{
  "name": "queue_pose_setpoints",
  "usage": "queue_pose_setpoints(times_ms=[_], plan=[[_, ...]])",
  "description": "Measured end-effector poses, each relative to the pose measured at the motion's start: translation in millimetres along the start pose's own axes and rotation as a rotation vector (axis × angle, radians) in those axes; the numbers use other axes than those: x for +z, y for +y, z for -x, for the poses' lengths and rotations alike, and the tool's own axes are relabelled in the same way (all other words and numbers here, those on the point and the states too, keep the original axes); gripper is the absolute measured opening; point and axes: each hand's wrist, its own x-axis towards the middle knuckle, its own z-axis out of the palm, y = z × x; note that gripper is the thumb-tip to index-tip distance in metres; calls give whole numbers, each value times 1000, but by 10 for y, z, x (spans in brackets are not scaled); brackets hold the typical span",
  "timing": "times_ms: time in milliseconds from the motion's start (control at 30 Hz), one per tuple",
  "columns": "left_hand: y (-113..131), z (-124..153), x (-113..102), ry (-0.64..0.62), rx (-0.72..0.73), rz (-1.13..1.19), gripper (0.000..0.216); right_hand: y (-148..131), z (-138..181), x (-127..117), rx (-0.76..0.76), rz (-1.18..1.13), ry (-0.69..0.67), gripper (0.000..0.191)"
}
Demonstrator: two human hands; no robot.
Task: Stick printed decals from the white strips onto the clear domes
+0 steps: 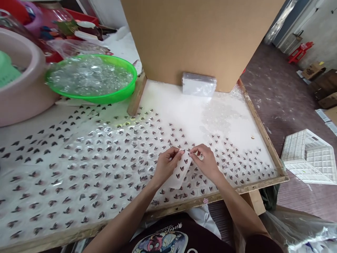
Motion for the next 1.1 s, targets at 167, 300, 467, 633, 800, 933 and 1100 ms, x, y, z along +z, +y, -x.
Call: queue_pose_setpoints(times_ms=[167, 300, 467, 633, 800, 933, 1100], plan=[[-11, -5, 4, 15, 28, -25, 31, -53, -51, -8, 51, -53, 185, 13], [4, 0, -8, -12, 56, -51, 32, -107, -103, 102, 143, -200, 77, 36], [-19, 2, 4, -54, 95, -79, 27, -105, -151, 136, 167, -346, 80, 35], [-52, 8, 15, -76, 84, -123, 25, 254, -373, -178, 199, -278, 360, 43], [-39, -8, 7, -52, 49, -123, 25, 736, -544, -323, 387, -128, 288, 51], [-40, -10, 3, -62, 38, -110, 24, 916, -554, -226, 411, -38, 256, 51], [-41, -14, -2, -72, 14, -105, 24, 988, -583, -106, 373, 100, 209, 49]])
